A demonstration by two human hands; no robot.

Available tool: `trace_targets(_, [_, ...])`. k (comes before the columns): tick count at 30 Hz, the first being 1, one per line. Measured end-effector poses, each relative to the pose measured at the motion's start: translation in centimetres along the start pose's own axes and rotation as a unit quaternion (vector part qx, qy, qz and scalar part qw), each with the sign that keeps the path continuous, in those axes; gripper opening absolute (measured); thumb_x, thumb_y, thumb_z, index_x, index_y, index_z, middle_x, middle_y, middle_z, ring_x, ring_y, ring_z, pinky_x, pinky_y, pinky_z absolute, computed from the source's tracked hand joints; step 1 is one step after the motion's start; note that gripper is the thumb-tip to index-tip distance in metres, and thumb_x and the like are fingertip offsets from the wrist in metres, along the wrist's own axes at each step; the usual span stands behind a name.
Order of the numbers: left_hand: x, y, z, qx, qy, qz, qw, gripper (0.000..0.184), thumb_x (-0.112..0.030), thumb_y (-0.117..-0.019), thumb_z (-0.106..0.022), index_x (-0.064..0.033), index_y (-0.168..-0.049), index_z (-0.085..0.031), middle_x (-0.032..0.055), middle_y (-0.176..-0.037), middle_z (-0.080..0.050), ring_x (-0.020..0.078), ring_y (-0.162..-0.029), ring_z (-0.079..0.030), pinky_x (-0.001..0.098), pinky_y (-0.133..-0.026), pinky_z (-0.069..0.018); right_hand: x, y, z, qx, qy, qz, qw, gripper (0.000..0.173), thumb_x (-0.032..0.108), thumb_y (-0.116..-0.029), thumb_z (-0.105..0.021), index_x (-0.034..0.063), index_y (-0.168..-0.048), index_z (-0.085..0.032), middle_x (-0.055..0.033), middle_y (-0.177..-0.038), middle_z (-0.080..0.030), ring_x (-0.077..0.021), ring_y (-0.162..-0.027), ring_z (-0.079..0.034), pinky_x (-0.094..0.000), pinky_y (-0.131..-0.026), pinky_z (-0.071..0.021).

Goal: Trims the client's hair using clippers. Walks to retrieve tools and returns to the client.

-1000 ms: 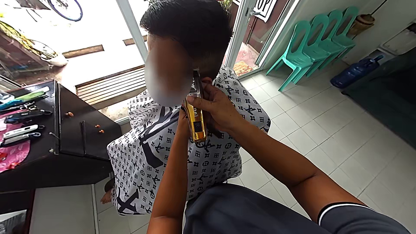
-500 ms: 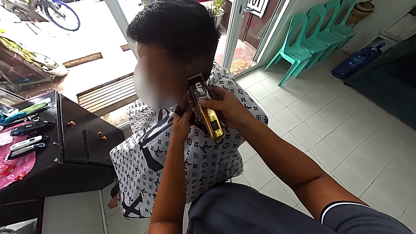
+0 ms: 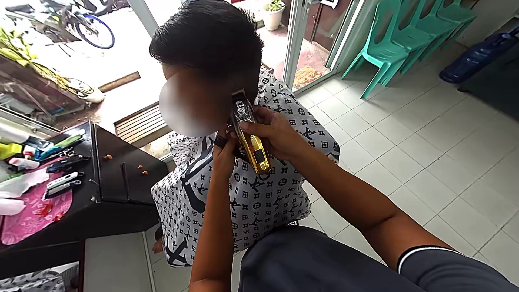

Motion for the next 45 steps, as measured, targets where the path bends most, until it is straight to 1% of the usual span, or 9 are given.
trace_targets(14, [0.0, 0.5, 0.1, -0.023, -0.011, 0.012, 1.0, 0.043, -0.009, -0.1051, -0.039, -0.0189, -0.147, -0.045, -0.008, -0.111, -0.069, 0.0032, -0.095, -0.068, 0.0258, -0.086, -0.0584, 0.2, -0.4, 0.3, -0.007, 0.044, 0.025, 0.999, 0.055, 0.008, -0.0908, -0.075, -0.0025, -0.137, -0.048, -0.0145, -0.114, -0.068, -0.0195, -0.098, -0.071, -0.0348, -0.086, -0.0609])
trace_targets(19, [-0.1, 0.8, 0.3, -0.052, -0.02, 0.029, 0.998, 0.035, -0.007, -0.1032, -0.037, -0.0233, -0.128, -0.055, -0.0119, -0.099, -0.071, 0.0002, -0.085, -0.069, 0.0225, -0.075, -0.0594, 0.0, -0.4, 0.0, -0.017, 0.075, 0.023, 0.997, 0.057, 0.011, -0.0894, -0.077, -0.0016, -0.137, -0.048, -0.0126, -0.114, -0.068, -0.0167, -0.098, -0.07, -0.032, -0.085, -0.0601])
trace_targets(25, [-1.0, 0.9, 0.1, -0.075, -0.004, 0.007, 0.997, 0.028, 0.0, -0.1013, -0.039, -0.0181, -0.115, -0.056, -0.0132, -0.095, -0.07, -0.002, -0.089, -0.067, 0.021, -0.083, -0.0574, -0.3, -0.4, -0.6, -0.018, 0.074, 0.005, 0.997, 0.057, 0.01, -0.0898, -0.077, -0.0024, -0.138, -0.047, -0.0145, -0.116, -0.067, -0.0183, -0.099, -0.07, -0.0328, -0.085, -0.0607])
trace_targets(29, [-1.3, 0.9, 0.0, -0.076, 0.002, 0.005, 0.997, 0.029, 0.0, -0.1034, -0.038, -0.0185, -0.117, -0.055, -0.0148, -0.097, -0.069, -0.0042, -0.093, -0.066, 0.0194, -0.088, -0.0561, 0.0, -0.6, -0.9, -0.022, 0.088, 0.035, 0.995, 0.061, 0.012, -0.0889, -0.077, -0.0017, -0.14, -0.046, -0.0135, -0.118, -0.067, -0.0169, -0.102, -0.07, -0.0314, -0.088, -0.0598])
trace_targets(32, [-1.3, 0.9, 0.2, -0.085, 0.01, 0.006, 0.996, 0.029, 0.002, -0.1013, -0.039, -0.0199, -0.108, -0.055, -0.0149, -0.091, -0.069, -0.004, -0.088, -0.066, 0.0187, -0.082, -0.0567, -0.4, -0.5, -1.2, -0.026, 0.063, 0.011, 0.998, 0.057, 0.009, -0.0899, -0.076, -0.0026, -0.137, -0.047, -0.0139, -0.114, -0.067, -0.0175, -0.098, -0.07, -0.0326, -0.085, -0.0605])
trace_targets(35, [-1.2, 0.7, 0.0, -0.057, 0.013, -0.002, 0.998, 0.028, 0.0, -0.1037, -0.04, -0.0192, -0.115, -0.058, -0.0137, -0.098, -0.07, -0.0022, -0.093, -0.067, 0.0213, -0.087, -0.0571, 0.2, -0.4, -1.2, -0.015, 0.085, 0.049, 0.995, 0.062, 0.01, -0.0899, -0.076, -0.0017, -0.142, -0.044, -0.0144, -0.122, -0.066, -0.0174, -0.106, -0.069, -0.032, -0.091, -0.0591])
trace_targets(37, [-0.8, 0.7, 0.3, -0.045, -0.005, -0.003, 0.999, 0.028, -0.004, -0.1038, -0.042, -0.0198, -0.118, -0.06, -0.0122, -0.098, -0.071, -0.0007, -0.089, -0.067, 0.0225, -0.083, -0.0578, 0.5, 0.0, -0.7, 0.01, 0.094, 0.054, 0.994, 0.064, 0.01, -0.0902, -0.075, -0.0023, -0.144, -0.045, -0.0146, -0.125, -0.065, -0.0173, -0.109, -0.068, -0.0319, -0.093, -0.0582])
trace_targets(42, [-4.3, 0.9, -1.0, -0.004, -0.233, -0.046, 0.971, 0.042, -0.016, -0.1079, -0.043, -0.0164, -0.149, -0.05, -0.0032, -0.094, -0.065, 0.0029, -0.076, -0.061, 0.0189, -0.069, -0.0524, -0.7, 2.0, 3.5, 0.012, -0.059, -0.009, 0.998, 0.042, 0.018, -0.095, -0.066, 0.0056, -0.133, -0.054, -0.0138, -0.105, -0.071, -0.0223, -0.083, -0.073, -0.0388, -0.069, -0.064])
trace_targets(45, [-6.5, 0.3, -3.4, 0.016, -0.332, -0.055, 0.942, 0.044, -0.023, -0.1099, -0.042, -0.0182, -0.154, -0.046, -0.0005, -0.097, -0.067, 0.0034, -0.07, -0.061, 0.0201, -0.064, -0.053, -0.3, 2.0, 5.8, -0.008, -0.123, 0.009, 0.992, 0.035, 0.023, -0.0984, -0.058, 0.0067, -0.129, -0.053, -0.0154, -0.106, -0.071, -0.026, -0.091, -0.073, -0.0417, -0.073, -0.0637])
Point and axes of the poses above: each hand's wrist, its own y-axis away from the middle knuckle, its own z-axis out of the back of the hand, x = y × z, the point moved 10 cm from there along -y, towards the middle knuckle
